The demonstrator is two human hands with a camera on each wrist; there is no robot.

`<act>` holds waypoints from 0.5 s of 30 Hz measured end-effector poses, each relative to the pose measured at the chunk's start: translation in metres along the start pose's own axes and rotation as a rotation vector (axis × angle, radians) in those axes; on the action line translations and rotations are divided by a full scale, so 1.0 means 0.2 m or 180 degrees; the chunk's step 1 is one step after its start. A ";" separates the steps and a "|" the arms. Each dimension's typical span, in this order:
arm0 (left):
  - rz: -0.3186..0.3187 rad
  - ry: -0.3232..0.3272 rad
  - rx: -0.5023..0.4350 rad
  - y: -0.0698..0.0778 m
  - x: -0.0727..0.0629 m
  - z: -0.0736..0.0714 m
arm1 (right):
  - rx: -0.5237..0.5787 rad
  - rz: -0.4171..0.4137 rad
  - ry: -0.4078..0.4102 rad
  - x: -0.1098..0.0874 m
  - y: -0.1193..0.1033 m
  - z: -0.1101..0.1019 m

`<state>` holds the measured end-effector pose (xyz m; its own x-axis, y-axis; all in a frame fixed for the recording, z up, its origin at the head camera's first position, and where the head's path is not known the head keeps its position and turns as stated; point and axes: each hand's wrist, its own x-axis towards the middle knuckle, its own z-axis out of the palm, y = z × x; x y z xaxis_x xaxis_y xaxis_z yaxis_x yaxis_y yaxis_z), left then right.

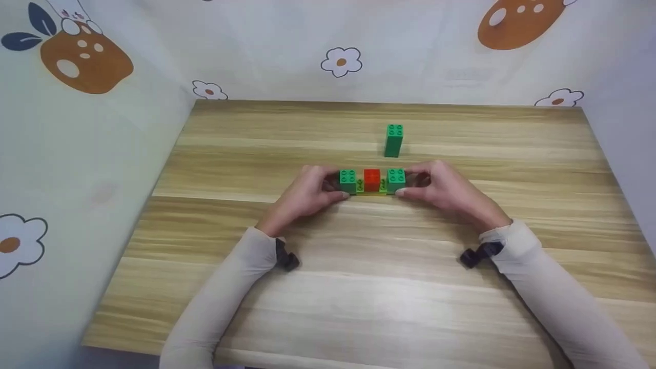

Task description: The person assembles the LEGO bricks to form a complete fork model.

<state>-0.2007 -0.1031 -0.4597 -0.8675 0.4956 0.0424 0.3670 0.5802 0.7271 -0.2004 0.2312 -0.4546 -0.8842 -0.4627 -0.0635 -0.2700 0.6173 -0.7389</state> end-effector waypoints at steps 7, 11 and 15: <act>0.0159 0.0070 0.0041 0.00 0.00 0.00 | 0.0008 -0.0024 -0.0038 0.01 0.01 -0.02; 0.0265 0.0158 0.0026 -0.01 0.01 0.00 | -0.0019 -0.0087 0.0000 0.01 0.02 -0.03; 0.0329 0.0261 -0.0012 -0.01 0.01 -0.01 | 0.0014 -0.0121 0.0014 0.01 0.02 -0.05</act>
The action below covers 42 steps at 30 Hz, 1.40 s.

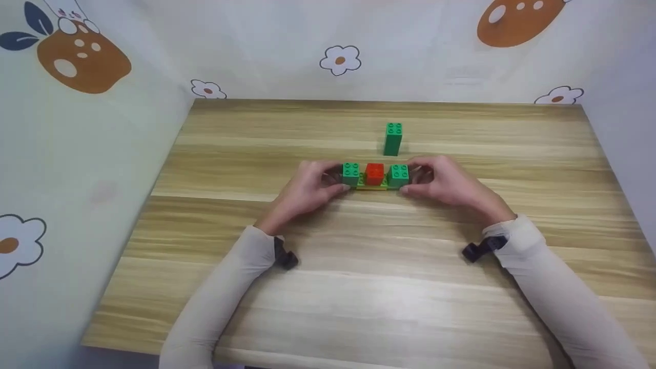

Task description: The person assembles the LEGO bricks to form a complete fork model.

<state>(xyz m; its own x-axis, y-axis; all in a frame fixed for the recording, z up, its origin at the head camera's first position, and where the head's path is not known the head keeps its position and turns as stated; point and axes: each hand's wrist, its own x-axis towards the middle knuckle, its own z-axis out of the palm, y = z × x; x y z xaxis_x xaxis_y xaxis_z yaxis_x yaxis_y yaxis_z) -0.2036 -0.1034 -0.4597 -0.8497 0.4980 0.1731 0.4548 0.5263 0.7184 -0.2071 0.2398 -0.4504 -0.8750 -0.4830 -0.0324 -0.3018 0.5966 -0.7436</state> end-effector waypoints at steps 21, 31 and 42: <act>-0.0025 0.0285 -0.0608 0.07 0.01 -0.05 | 0.0583 0.0229 0.0741 0.24 0.05 -0.03; -0.0015 0.0443 -0.0822 0.09 0.03 -0.07 | 0.0493 0.0257 0.0666 0.27 0.08 0.00; 0.0126 0.0650 -0.0977 0.13 0.04 -0.09 | 0.0278 -0.0008 0.0521 0.21 0.03 0.06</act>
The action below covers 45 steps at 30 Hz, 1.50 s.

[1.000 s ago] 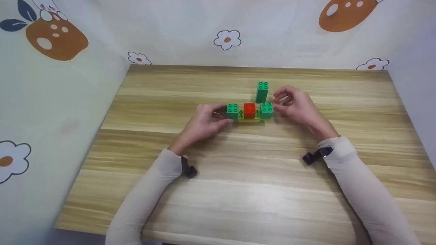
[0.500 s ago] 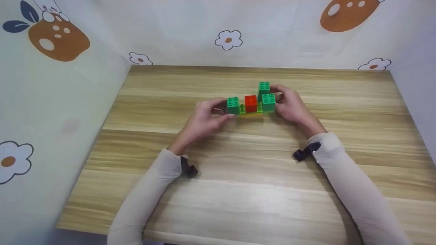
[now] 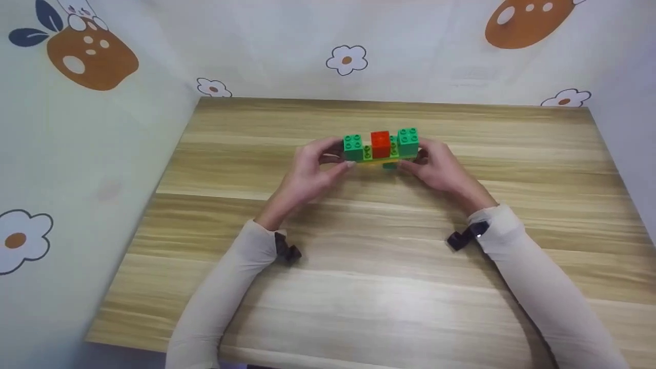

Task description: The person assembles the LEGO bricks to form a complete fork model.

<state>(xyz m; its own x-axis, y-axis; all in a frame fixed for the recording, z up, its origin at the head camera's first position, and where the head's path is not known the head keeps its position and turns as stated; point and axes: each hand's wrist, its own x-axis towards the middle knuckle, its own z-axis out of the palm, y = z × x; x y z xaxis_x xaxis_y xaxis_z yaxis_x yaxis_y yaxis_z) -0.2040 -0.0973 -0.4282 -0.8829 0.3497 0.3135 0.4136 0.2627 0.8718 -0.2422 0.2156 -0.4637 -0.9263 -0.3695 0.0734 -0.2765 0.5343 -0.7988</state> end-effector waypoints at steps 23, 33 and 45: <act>0.0104 0.0081 -0.0213 0.02 0.00 0.06 | 0.0136 -0.0100 -0.0417 -0.16 -0.11 0.10; 0.0101 0.0085 -0.0331 0.02 0.00 0.06 | 0.0222 -0.0026 -0.0419 -0.17 -0.11 0.03; 0.0061 0.0082 -0.0295 0.00 -0.02 0.06 | 0.0618 -0.0132 0.0292 -0.21 -0.13 -0.12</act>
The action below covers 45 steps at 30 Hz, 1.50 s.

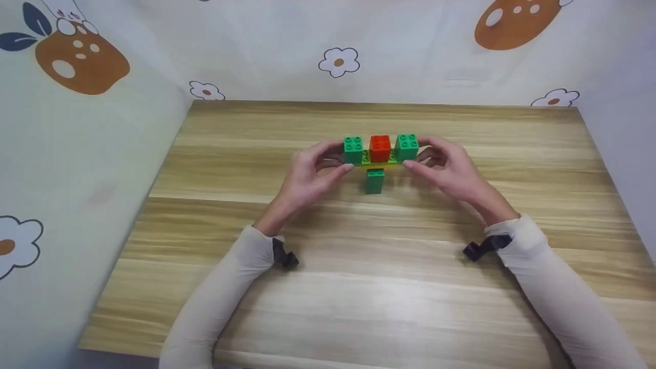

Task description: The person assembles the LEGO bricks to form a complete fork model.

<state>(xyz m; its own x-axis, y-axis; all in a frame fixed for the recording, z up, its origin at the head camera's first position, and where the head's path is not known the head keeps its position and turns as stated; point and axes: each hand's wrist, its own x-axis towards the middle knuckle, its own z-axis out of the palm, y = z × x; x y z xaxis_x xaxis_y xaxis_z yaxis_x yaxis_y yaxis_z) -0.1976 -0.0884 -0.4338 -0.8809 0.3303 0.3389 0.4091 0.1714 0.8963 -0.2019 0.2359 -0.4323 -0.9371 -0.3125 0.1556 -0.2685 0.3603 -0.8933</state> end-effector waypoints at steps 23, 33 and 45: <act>-0.0025 -0.0197 0.0003 -0.04 -0.02 -0.03 | -0.0053 -0.0040 0.0011 -0.01 0.00 0.00; -0.0046 -0.0194 -0.0028 -0.06 -0.01 -0.04 | 0.0005 -0.0011 -0.0023 -0.01 0.00 0.00; 0.0035 -0.0228 0.0103 -0.05 -0.01 -0.03 | 0.0037 0.0051 -0.0054 -0.01 0.01 -0.02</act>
<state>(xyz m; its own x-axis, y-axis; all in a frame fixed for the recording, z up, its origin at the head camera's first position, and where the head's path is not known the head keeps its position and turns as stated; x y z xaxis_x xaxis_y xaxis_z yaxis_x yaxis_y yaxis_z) -0.2015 -0.0965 -0.4421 -0.8576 0.3976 0.3263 0.4270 0.1969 0.8826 -0.2015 0.2402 -0.4330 -0.9373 -0.3216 0.1341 -0.2507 0.3552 -0.9006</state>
